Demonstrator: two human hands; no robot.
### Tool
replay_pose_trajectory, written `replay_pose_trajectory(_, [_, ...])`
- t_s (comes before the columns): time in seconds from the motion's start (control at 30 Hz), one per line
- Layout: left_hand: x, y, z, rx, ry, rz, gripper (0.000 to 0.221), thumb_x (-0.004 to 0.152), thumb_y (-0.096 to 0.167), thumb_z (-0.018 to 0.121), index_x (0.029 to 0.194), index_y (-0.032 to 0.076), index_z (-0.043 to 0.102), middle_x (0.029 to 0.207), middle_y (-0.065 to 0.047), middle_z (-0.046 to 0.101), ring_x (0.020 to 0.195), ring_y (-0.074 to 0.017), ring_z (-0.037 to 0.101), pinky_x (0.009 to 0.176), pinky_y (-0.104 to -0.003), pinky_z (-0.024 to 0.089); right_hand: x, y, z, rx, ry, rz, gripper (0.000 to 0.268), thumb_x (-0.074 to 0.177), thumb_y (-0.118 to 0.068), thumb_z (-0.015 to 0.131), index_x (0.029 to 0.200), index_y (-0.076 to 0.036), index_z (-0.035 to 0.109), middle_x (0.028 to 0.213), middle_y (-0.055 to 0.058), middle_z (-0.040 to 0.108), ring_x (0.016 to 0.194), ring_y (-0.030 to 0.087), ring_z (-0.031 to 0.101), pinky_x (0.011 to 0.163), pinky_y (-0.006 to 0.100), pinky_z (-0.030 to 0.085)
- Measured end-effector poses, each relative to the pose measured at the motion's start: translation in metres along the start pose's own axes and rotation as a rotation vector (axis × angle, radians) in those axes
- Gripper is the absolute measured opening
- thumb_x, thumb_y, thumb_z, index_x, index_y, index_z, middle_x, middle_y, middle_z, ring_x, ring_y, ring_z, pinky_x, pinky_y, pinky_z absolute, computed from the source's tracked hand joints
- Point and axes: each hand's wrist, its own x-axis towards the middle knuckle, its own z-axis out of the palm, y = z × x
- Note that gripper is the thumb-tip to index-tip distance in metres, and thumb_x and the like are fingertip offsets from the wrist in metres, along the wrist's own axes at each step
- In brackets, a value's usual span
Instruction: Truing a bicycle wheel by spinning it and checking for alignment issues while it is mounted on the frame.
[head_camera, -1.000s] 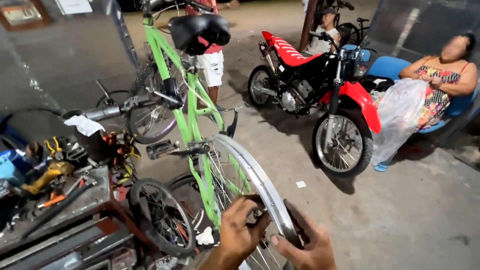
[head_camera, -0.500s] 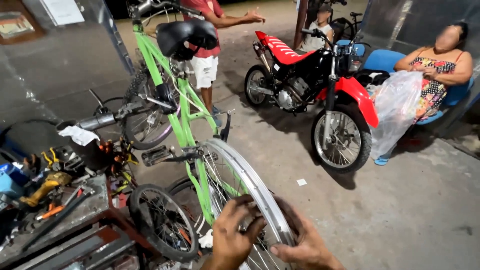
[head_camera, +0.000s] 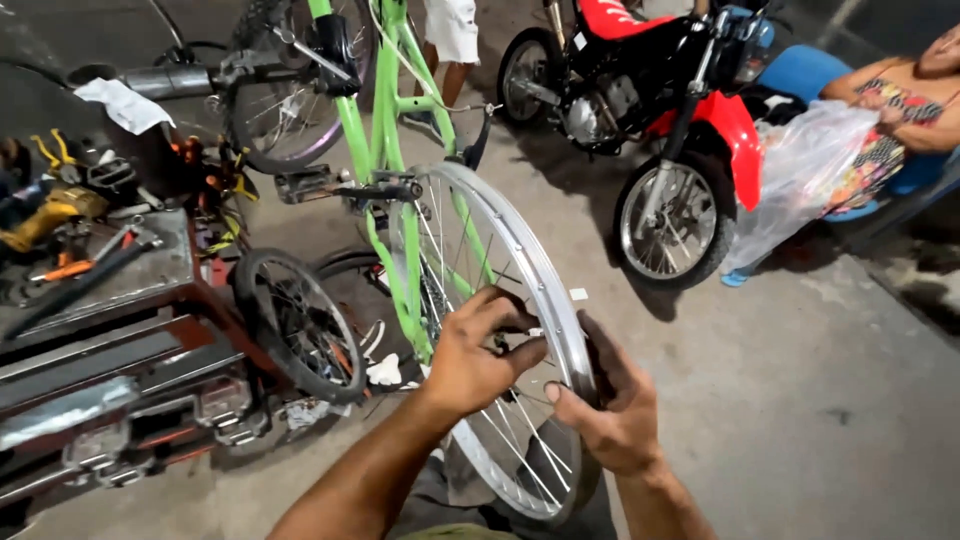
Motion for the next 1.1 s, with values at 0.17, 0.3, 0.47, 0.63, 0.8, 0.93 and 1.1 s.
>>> replay_pose_trajectory(0.17, [-0.002, 0.013, -0.027, -0.146, -0.234, -0.203, 0.025, 0.086, 0.034, 0.079, 0.105, 0.019, 0.080, 0.128, -0.001, 0.075, 0.125, -0.0184, 0.071, 0.107, -0.045, 0.059, 0.012, -0.006, 0.001, 0.249, -0.193, -0.034, 0.085, 0.086, 0.000, 0.073, 0.161, -0.003, 0.034, 0.156, 0.027, 0.052, 0.147, 0.038, 0.052, 0.126, 0.052, 0.042])
replay_pose_trajectory(0.3, [0.001, 0.036, -0.017, 0.037, -0.267, -0.385, 0.014, 0.084, 0.026, 0.085, 0.092, 0.016, 0.082, 0.144, -0.010, 0.058, 0.141, -0.0334, 0.052, 0.113, -0.059, 0.052, 0.021, 0.004, -0.006, 0.248, -0.319, 0.069, 0.091, 0.082, -0.019, 0.081, 0.159, 0.001, 0.037, 0.153, 0.021, 0.055, 0.137, 0.031, 0.057, 0.114, 0.043, 0.051])
replay_pose_trajectory(0.47, [-0.018, -0.001, 0.014, 0.185, -0.014, 0.194, 0.025, 0.100, 0.032, 0.069, 0.110, 0.010, 0.074, 0.122, -0.015, 0.057, 0.096, -0.0276, 0.075, 0.073, -0.034, 0.074, 0.028, -0.009, 0.000, 0.213, -0.293, 0.079, 0.091, 0.078, -0.020, 0.081, 0.156, 0.003, 0.039, 0.148, 0.023, 0.059, 0.137, 0.035, 0.060, 0.119, 0.045, 0.049])
replay_pose_trajectory(0.63, [-0.027, -0.006, 0.018, 0.253, 0.087, 0.330, 0.026, 0.099, 0.034, 0.071, 0.103, 0.008, 0.073, 0.119, -0.013, 0.062, 0.084, -0.0197, 0.078, 0.054, -0.028, 0.073, 0.030, 0.008, -0.018, 0.145, -0.321, 0.118, 0.094, 0.079, -0.023, 0.078, 0.160, -0.003, 0.033, 0.153, 0.021, 0.053, 0.142, 0.033, 0.053, 0.124, 0.050, 0.043])
replay_pose_trajectory(0.8, [-0.036, -0.002, 0.018, 0.166, -0.140, 0.216, 0.033, 0.108, 0.030, 0.053, 0.104, 0.001, 0.069, 0.122, -0.016, 0.062, 0.088, -0.0257, 0.073, 0.076, -0.037, 0.071, 0.067, -0.015, -0.011, 0.136, -0.401, 0.190, 0.087, 0.090, -0.035, 0.073, 0.157, 0.005, 0.035, 0.149, 0.026, 0.057, 0.142, 0.035, 0.052, 0.120, 0.049, 0.047])
replay_pose_trajectory(0.93, [-0.039, -0.014, 0.005, 0.156, 0.122, 0.398, 0.012, 0.085, 0.014, 0.081, 0.093, 0.006, 0.079, 0.119, -0.010, 0.071, 0.088, -0.0191, 0.076, 0.075, -0.030, 0.066, 0.092, -0.008, 0.004, 0.241, -0.499, 0.247, 0.092, 0.091, -0.028, 0.077, 0.161, 0.003, 0.026, 0.166, 0.023, 0.037, 0.156, 0.037, 0.038, 0.122, 0.059, 0.043])
replay_pose_trajectory(1.1, [-0.002, -0.011, -0.022, -0.205, 0.384, 0.226, 0.027, 0.084, 0.012, 0.085, 0.108, 0.008, 0.076, 0.105, -0.020, 0.077, 0.091, -0.0416, 0.078, 0.077, -0.043, 0.067, 0.096, -0.004, 0.010, 0.277, -0.541, 0.262, 0.116, 0.077, -0.027, 0.079, 0.167, -0.004, 0.011, 0.170, 0.031, 0.020, 0.153, 0.050, 0.021, 0.115, 0.071, 0.025])
